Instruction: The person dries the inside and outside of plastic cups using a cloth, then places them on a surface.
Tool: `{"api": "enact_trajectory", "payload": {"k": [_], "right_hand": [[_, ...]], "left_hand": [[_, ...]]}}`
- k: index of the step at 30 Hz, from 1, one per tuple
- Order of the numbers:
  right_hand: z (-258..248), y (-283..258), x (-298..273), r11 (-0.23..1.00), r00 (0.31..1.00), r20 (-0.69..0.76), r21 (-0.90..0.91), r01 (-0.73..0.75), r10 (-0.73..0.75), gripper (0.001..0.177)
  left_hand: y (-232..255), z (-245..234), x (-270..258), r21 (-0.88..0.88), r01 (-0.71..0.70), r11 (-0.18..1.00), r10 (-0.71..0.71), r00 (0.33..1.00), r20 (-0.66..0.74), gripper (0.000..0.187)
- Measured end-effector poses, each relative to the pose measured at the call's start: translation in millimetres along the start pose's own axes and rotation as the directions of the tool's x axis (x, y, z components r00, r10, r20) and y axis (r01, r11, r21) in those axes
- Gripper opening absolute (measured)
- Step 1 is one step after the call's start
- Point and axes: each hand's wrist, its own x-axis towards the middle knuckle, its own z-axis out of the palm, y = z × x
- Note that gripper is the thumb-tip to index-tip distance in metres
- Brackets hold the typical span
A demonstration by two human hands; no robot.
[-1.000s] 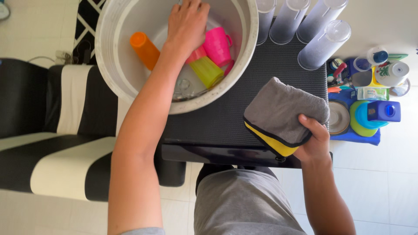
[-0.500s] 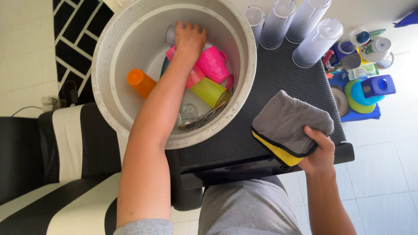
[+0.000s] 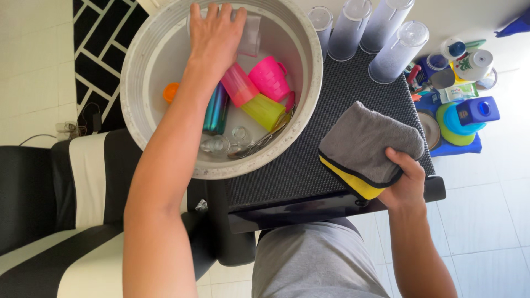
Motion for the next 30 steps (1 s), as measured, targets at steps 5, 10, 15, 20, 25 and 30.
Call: {"api": "enact_trajectory", "payload": {"k": [5,10,15,20,25,30], "right_hand": [[20,-7,8,0.999,1.000,0.025,-0.032,-0.005,0.006,0.041],[51,-7,5,0.958,0.969,0.051,-0.149,0.245,-0.240,0.038],[63,10,-5,0.909,0.931,0.113,-0.203,0.365,-0.348,0.042],[43,26,-9,0.865,0.891,0.296,-0.268,0.424,-0.344,0.044],[34,16,-24,0.908,0.930,0.361,-0.362,0.211,-0.073,0.057],[37,8,-32,0.663,0.846,0.532,-0.622,0.417,-0.033,0.071]], "left_hand": [[33,-82,-38,-0.043,-0.024,0.999,0.017,0.988,-0.151,0.069],[90,-143,-61,-0.086,-0.082,0.993,0.055,0.959,-0.276,0.067],[147,-184,-85,-0.155,-0.186,0.970,0.115,0.917,-0.382,0.047],[171,-196,-92,-0.186,-0.217,0.958,0.122,0.899,-0.420,0.043],[184,-195,-99,-0.128,-0.207,0.970,0.134,0.893,-0.430,0.047],[194,-189,-101,-0.241,-0.317,0.917,0.195,0.885,-0.423,0.040]]}}
